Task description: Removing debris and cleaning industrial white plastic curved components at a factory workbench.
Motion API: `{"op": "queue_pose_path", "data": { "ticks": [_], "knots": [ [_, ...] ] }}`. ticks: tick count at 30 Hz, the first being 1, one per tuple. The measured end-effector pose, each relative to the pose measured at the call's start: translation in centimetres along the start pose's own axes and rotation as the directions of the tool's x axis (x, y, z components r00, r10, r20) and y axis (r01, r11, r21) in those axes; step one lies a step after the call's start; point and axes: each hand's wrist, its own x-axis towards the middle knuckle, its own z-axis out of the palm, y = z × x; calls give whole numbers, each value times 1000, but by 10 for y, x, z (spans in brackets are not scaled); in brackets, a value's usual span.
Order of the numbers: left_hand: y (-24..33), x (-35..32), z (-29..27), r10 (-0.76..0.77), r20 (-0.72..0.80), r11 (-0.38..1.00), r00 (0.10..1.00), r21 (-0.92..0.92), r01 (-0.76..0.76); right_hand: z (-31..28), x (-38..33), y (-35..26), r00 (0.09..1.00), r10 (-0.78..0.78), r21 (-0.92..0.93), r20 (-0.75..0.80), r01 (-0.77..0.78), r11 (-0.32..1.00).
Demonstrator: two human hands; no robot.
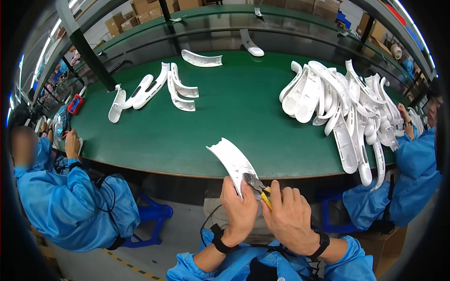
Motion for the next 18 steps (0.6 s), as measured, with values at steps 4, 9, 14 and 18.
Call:
{"op": "queue_pose_path", "data": {
  "ticks": [4, 9, 14, 18],
  "knots": [
    [5, 2, -2, 41, 26, 996, 999, 80, -43, 1, 0, 1, 1000, -2, -19, 8, 2, 1000],
    [8, 4, -1, -4, 45, 1000, 999, 22, 3, -1, 6, 0, 1000, 11, -11, 8, -11, 1000],
    [8, 3, -1, 25, 39, 998, 999, 63, -27, -2, 6, 2, 1000, 3, 11, 20, -3, 1000],
    [11, 4, 2, 36, -2, 999, 999, -9, -36, 0, 4, 0, 1000, 9, 10, 27, -9, 1000]
  ]
}}
